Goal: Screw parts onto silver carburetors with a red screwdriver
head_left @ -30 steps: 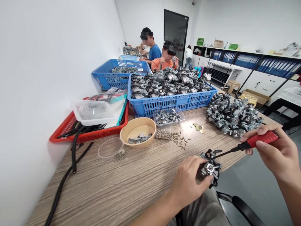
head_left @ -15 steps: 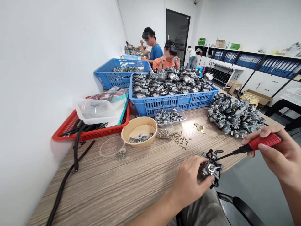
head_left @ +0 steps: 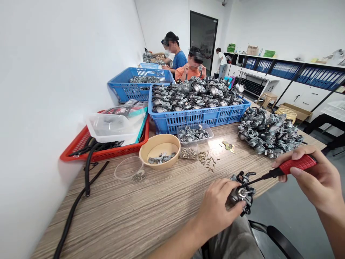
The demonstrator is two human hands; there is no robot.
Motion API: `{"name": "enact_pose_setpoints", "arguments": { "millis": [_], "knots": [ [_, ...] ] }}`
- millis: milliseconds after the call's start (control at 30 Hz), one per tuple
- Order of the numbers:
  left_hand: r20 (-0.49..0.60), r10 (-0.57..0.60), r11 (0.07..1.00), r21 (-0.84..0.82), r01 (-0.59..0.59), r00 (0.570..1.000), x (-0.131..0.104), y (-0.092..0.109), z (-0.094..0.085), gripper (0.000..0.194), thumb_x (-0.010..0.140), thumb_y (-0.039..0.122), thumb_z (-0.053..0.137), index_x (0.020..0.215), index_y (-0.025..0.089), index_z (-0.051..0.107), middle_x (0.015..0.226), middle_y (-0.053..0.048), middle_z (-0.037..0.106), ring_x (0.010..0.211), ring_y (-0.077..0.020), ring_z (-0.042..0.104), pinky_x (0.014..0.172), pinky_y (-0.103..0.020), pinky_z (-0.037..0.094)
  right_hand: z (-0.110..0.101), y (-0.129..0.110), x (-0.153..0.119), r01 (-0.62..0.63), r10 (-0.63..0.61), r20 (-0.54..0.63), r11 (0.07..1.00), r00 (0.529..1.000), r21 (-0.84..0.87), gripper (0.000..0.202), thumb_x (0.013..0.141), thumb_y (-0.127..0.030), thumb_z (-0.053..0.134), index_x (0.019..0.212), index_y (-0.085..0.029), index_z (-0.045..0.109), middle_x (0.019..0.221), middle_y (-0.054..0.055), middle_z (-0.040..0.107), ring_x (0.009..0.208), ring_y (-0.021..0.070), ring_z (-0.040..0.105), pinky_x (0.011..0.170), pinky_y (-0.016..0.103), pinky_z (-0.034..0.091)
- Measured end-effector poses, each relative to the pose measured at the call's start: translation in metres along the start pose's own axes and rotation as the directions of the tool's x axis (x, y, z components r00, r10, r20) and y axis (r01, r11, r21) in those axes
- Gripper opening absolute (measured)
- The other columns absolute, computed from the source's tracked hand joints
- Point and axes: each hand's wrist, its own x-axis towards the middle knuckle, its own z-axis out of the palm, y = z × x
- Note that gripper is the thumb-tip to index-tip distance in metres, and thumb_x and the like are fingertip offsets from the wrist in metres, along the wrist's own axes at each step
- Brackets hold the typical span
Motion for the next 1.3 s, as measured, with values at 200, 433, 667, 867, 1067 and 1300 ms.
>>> {"name": "enact_pose_setpoints", "arguments": {
  "millis": [200,433,667,867,1067,1300],
  "knots": [
    [0.008,-0.007,1.0,-0.011,0.007,1.0,-0.001,-0.002,-0.002,0.031,0.085,0.022,0.073,0.116,0.02,0.068,0.111,-0.006,0.075,0.104,-0.0276,0.07,0.092,-0.045,0.056,-0.008,0.003,0.0,0.04,-0.04,-0.048,0.999,0.998,0.003,0.019,0.086,-0.027,0.08,0.096,-0.026,0.063,0.086,0.012,0.081,0.069,0.027,0.076,0.045,0.03,0.059],
    [-0.004,0.006,1.0,-0.013,-0.006,1.0,0.0,-0.003,0.0,0.03,0.085,0.023,0.074,0.115,0.02,0.069,0.11,-0.007,0.075,0.102,-0.028,0.07,0.09,-0.046,0.056,-0.005,0.0,0.001,0.055,-0.055,-0.031,0.998,0.998,-0.014,0.018,0.087,-0.028,0.079,0.094,-0.025,0.063,0.084,0.01,0.08,0.061,0.0231,0.073,0.044,0.029,0.058],
    [0.002,-0.006,1.0,-0.028,0.006,1.0,0.0,-0.004,0.001,0.031,0.085,0.023,0.074,0.115,0.02,0.069,0.11,-0.006,0.075,0.103,-0.0273,0.07,0.09,-0.044,0.055,-0.006,-0.003,0.0,0.131,-0.133,-0.018,0.988,0.991,-0.087,0.017,0.087,-0.025,0.077,0.094,-0.025,0.062,0.082,0.008,0.08,0.064,0.0234,0.076,0.043,0.027,0.061],
    [-0.003,0.004,1.0,-0.027,-0.004,1.0,0.0,-0.004,0.001,0.032,0.084,0.022,0.075,0.115,0.02,0.068,0.11,-0.006,0.074,0.103,-0.0268,0.07,0.09,-0.043,0.055,-0.005,-0.006,0.001,0.157,-0.157,0.007,0.984,0.988,-0.089,0.016,0.087,-0.022,0.076,0.093,-0.024,0.061,0.081,0.007,0.08,0.063,0.0219,0.076,0.043,0.024,0.061],
    [0.003,-0.003,1.0,-0.027,0.003,1.0,0.0,-0.003,0.001,0.032,0.084,0.022,0.076,0.115,0.02,0.069,0.11,-0.006,0.074,0.103,-0.0266,0.07,0.089,-0.042,0.054,0.001,-0.012,0.004,0.291,-0.284,0.061,0.935,0.957,-0.205,0.021,0.083,-0.009,0.071,0.095,-0.022,0.06,0.08,0.005,0.079,0.068,0.0207,0.079,0.057,0.024,0.066],
    [-0.006,0.016,0.999,-0.032,-0.016,1.0,0.0,-0.005,0.002,0.032,0.086,0.025,0.076,0.117,0.02,0.068,0.109,-0.006,0.074,0.101,-0.0266,0.069,0.089,-0.042,0.054,-0.001,-0.027,0.003,0.422,-0.408,0.145,0.752,0.902,-0.507,0.02,0.081,-0.02,0.077,0.091,-0.025,0.061,0.07,0.0,0.077,0.058,0.0202,0.077,0.055,0.024,0.063]
  ]
}}
